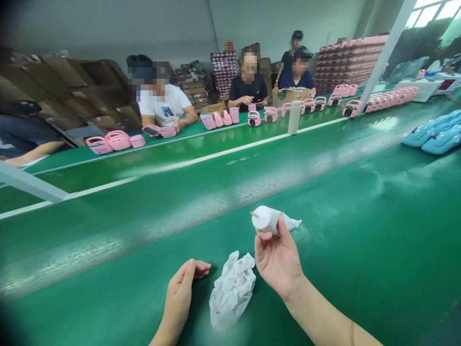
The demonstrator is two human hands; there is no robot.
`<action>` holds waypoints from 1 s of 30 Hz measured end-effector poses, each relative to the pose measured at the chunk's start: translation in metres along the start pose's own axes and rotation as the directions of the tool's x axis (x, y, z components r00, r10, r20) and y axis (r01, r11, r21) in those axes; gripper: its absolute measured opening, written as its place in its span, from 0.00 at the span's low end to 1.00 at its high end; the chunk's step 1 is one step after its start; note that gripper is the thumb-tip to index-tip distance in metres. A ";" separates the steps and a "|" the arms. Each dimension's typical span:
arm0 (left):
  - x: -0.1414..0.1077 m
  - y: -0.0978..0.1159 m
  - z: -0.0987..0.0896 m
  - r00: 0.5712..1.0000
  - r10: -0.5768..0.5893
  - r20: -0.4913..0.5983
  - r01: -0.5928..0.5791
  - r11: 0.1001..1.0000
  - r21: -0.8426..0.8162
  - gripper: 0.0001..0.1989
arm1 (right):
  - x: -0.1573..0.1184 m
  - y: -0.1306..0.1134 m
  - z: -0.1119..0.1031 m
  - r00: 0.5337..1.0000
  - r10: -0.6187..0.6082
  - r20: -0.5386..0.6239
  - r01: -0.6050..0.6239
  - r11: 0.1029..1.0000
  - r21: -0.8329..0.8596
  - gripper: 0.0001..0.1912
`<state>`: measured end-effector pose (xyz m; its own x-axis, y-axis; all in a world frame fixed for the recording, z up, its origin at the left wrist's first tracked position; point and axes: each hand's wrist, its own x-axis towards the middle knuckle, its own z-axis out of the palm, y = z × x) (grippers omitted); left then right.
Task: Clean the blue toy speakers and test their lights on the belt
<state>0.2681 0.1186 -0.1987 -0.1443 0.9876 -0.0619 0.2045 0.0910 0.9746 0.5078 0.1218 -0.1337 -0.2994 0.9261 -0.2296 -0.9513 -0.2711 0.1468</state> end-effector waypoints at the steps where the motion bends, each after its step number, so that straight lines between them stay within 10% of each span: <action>1: 0.000 0.000 0.000 1.000 0.000 0.000 0.000 1.000 0.004 0.25 | -0.003 0.002 0.000 1.000 0.028 0.015 -0.028 1.000 0.009 0.31; 8: 0.000 0.001 0.001 1.000 -0.005 -0.009 0.005 1.000 0.023 0.25 | -0.017 0.011 0.001 0.990 0.138 0.015 -0.139 0.978 0.157 0.29; 17: -0.002 0.001 0.003 1.000 -0.002 -0.023 0.002 1.000 0.010 0.24 | -0.026 0.014 0.002 0.946 -0.112 -0.304 0.128 0.991 0.032 0.20; 24: -0.006 0.002 0.003 0.999 0.043 -0.019 -0.044 0.998 -0.044 0.22 | -0.051 0.040 0.000 0.935 -0.327 -0.140 0.255 0.891 -0.375 0.20; 27: -0.017 0.005 0.000 0.983 0.181 -0.011 -0.181 0.983 -0.037 0.22 | -0.055 0.057 -0.003 0.956 -0.273 -0.104 0.212 0.893 -0.396 0.15; 30: -0.036 0.019 -0.004 0.913 0.341 0.226 -0.330 0.940 -0.085 0.24 | -0.057 0.080 -0.010 0.990 -0.104 -0.090 0.068 0.939 -0.336 0.17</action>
<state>0.2732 0.0846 -0.1775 0.1570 0.9612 0.2269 0.1575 -0.2511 0.9550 0.4482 0.0449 -0.1190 -0.2039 0.9219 -0.3294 -0.9389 -0.2794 -0.2010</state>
